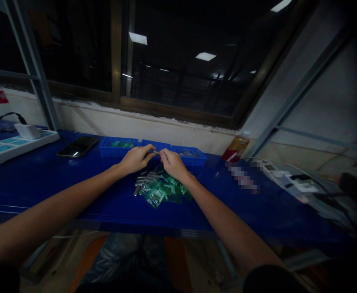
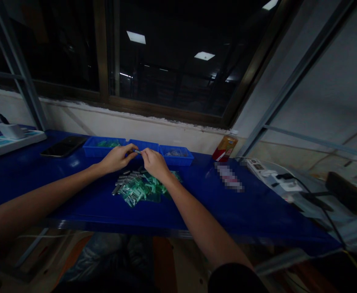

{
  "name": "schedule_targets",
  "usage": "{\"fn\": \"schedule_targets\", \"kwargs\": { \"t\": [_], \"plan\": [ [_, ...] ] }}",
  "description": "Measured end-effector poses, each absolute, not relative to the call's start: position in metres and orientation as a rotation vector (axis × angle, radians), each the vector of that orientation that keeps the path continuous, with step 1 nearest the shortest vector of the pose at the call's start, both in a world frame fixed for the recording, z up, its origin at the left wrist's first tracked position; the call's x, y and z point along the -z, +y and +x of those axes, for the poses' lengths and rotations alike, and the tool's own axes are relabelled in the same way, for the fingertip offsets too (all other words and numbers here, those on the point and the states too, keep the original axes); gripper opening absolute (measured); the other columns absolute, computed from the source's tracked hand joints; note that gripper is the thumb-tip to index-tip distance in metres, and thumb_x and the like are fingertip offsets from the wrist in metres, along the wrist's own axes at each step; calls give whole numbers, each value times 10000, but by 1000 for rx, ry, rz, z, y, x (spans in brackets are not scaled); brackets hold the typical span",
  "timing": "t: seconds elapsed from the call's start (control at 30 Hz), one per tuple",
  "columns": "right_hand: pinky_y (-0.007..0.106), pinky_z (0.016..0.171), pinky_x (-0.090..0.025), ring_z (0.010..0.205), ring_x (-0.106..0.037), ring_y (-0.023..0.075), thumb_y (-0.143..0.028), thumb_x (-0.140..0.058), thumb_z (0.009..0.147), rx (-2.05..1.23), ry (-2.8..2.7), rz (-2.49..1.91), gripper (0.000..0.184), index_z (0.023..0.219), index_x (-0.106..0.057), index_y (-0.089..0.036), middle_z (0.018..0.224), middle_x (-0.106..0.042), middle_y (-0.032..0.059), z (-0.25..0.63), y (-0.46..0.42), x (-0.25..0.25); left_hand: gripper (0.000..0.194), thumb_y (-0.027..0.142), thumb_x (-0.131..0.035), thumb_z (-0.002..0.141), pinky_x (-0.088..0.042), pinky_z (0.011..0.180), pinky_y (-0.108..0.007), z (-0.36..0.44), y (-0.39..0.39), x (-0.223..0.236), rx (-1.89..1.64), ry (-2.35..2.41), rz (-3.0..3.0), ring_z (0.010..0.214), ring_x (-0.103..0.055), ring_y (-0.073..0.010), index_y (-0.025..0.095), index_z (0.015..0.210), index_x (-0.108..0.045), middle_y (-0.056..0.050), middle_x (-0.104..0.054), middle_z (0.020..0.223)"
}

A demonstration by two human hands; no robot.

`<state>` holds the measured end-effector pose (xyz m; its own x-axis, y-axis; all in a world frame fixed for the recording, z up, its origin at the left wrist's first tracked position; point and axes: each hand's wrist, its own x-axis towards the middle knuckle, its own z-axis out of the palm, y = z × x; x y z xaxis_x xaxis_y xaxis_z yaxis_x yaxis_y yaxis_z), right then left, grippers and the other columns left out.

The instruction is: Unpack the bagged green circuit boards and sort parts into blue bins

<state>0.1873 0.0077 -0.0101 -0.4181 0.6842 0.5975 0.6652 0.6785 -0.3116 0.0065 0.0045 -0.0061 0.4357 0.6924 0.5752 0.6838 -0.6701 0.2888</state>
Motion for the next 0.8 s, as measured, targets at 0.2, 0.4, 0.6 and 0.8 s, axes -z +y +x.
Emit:
{"fn": "schedule_targets", "kwargs": {
  "t": [0.2, 0.4, 0.6, 0.8],
  "plan": [
    [242, 629, -374, 648, -524, 136, -321, -435, 868, -2, -2160, -1008, 187, 970, -534, -199, 697, -565, -6, 185, 4, 11, 373, 413, -287, 904, -393, 614, -261, 8, -2, -3, -917, 1411, 2640, 673, -600, -166, 195, 951, -586, -40, -654, 754],
    [275, 692, -392, 732, -526, 163, -325, -466, 840, 189, -2017, -1156, 201, 814, -605, -183, 761, -575, 41, 201, 20, 12, 387, 529, -466, 784, -403, 609, -255, -11, 6, -5, -390, 1383, 2603, 677, -608, -172, 206, 896, -647, -49, -688, 809],
    [313, 737, -404, 756, -521, 185, -275, -520, 783, 256, -1883, -1322, 171, 824, -650, -171, 759, -574, 53, 225, 41, 16, 241, 418, -551, 743, -392, 561, -234, -28, 21, 9, -369, 1441, 2583, 622, -595, -154, 216, 771, -677, -40, -683, 729],
    [360, 764, -408, 831, -516, 218, -313, -545, 773, 234, -1883, -1461, 196, 855, -667, -185, 819, -579, 72, 224, 43, 19, 247, 416, -644, 656, -404, 591, -253, -33, 27, 11, -372, 1413, 2529, 656, -595, -164, 218, 801, -667, -33, -671, 788]
  ]
}}
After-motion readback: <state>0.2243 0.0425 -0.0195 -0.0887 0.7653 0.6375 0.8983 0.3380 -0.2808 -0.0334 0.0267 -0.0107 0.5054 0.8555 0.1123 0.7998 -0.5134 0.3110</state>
